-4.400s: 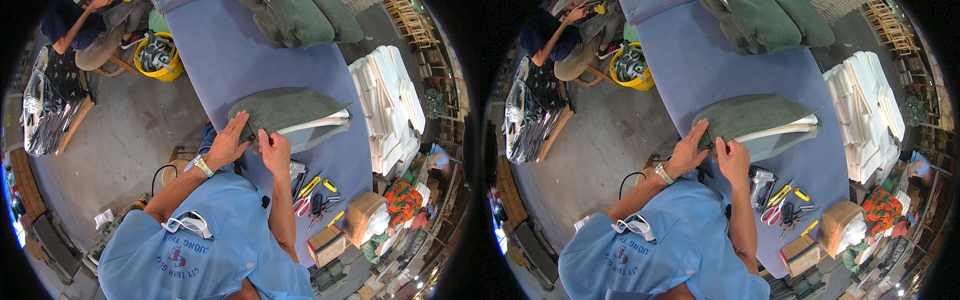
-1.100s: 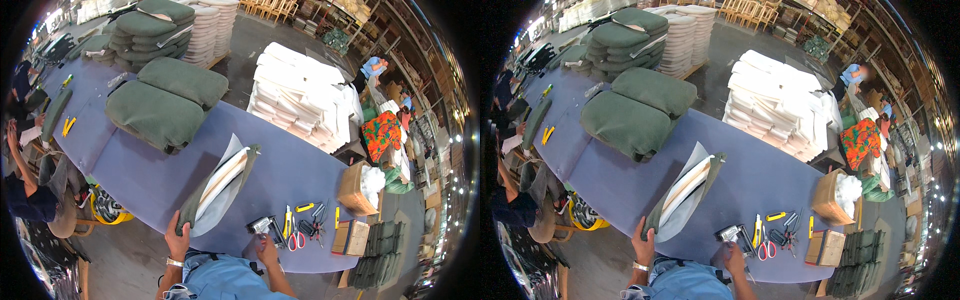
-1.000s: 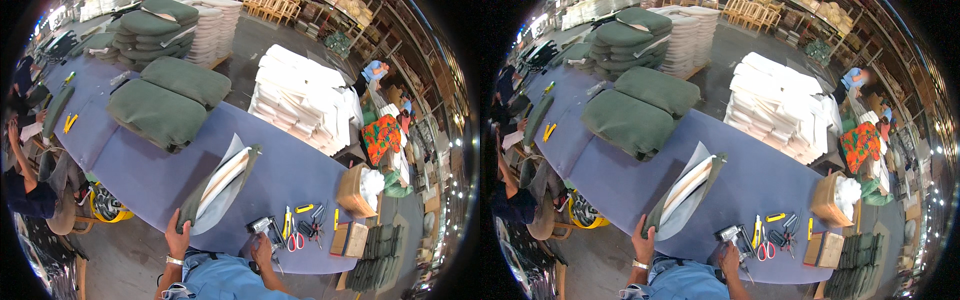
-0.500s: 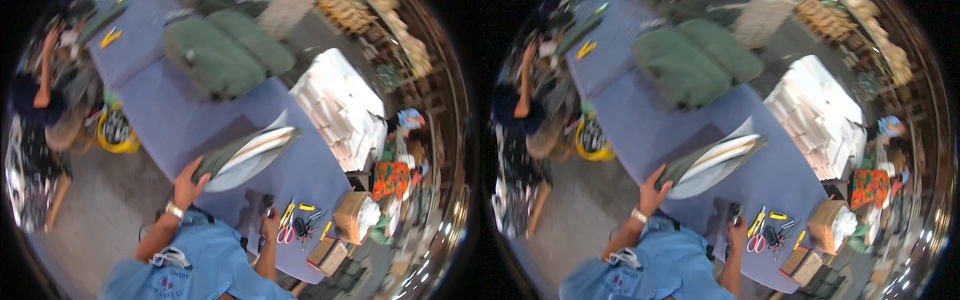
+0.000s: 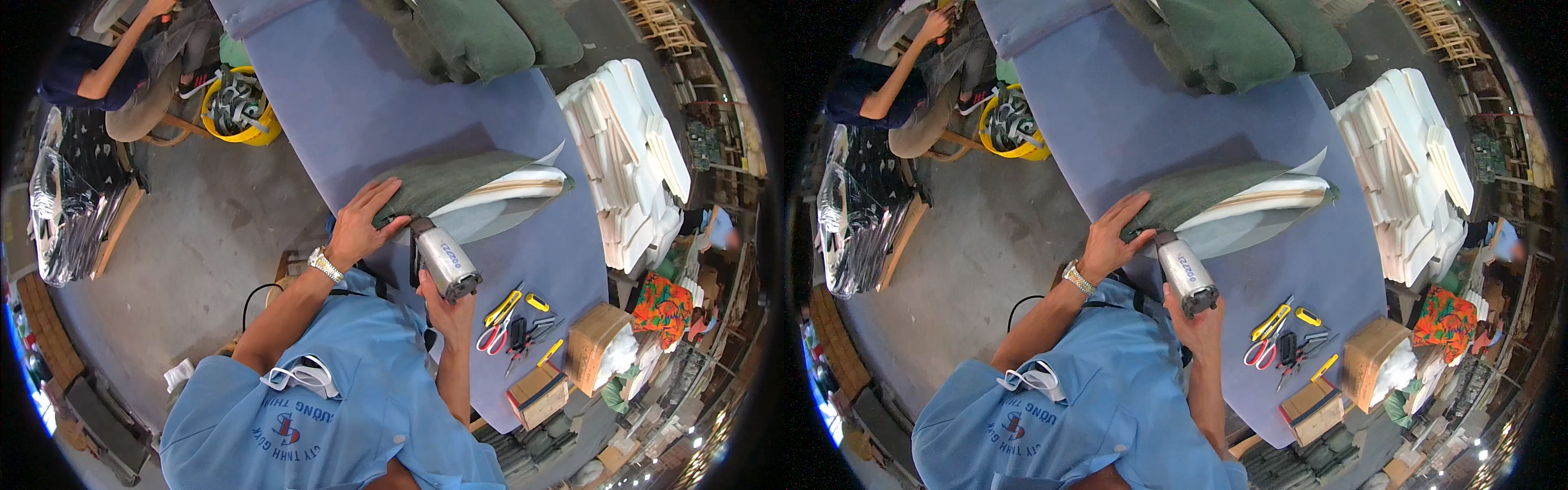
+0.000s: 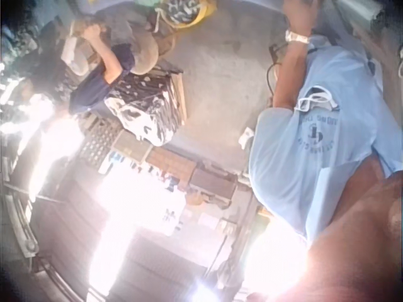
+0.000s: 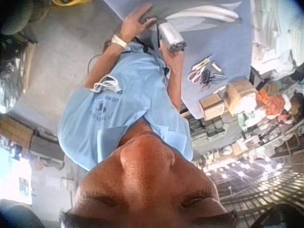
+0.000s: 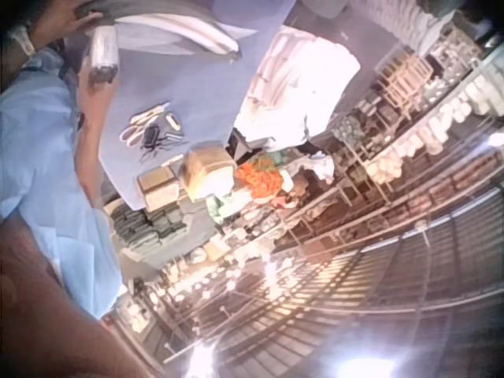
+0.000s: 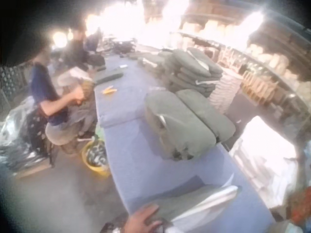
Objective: The person assembles green fabric cushions by folding fabric over foam inserts and securing edges with a staple gun. They repeatedly trim excess fabric with a utility knife and reposition the cushion to staple different sides, stacking finished units on the table.
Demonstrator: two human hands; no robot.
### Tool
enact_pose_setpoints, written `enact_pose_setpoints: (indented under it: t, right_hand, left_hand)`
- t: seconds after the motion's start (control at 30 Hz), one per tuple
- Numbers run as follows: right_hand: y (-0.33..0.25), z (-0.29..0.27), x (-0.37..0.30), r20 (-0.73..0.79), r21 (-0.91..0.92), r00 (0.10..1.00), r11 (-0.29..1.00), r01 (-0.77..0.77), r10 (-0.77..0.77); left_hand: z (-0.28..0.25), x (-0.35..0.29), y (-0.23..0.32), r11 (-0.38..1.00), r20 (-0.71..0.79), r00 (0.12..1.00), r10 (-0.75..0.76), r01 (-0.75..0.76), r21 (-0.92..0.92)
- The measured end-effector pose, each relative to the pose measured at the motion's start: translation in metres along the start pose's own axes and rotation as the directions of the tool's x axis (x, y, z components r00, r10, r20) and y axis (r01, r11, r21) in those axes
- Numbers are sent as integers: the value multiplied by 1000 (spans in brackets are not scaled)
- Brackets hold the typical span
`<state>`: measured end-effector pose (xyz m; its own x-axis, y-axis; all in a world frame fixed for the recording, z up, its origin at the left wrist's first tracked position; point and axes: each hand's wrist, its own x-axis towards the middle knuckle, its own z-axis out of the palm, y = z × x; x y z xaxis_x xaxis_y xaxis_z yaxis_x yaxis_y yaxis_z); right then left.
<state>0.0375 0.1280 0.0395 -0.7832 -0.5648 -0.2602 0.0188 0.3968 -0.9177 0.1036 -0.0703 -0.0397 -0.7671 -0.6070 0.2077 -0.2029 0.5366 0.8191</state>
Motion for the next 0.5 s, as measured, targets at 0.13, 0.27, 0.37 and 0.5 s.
enact_pose_setpoints:
  t: [0.13,0.27,0.37,0.5]
  right_hand:
    - [-2,3,9,67,-159,998,987,30,-19]
    - [4,7,12,75,-136,995,988,76,-66]
    - [8,6,14,107,-145,992,986,87,-71]
    - [-1,3,18,182,-178,982,980,85,-52]
  left_hand:
    - [0,-2,-5,1000,21,1000,8,-8,-2]
    - [-2,-1,-6,1000,40,999,3,-2,-27]
    - [-1,-1,-9,999,48,999,10,-8,-41]
    - [-3,-3,-9,1000,93,996,4,-1,-30]
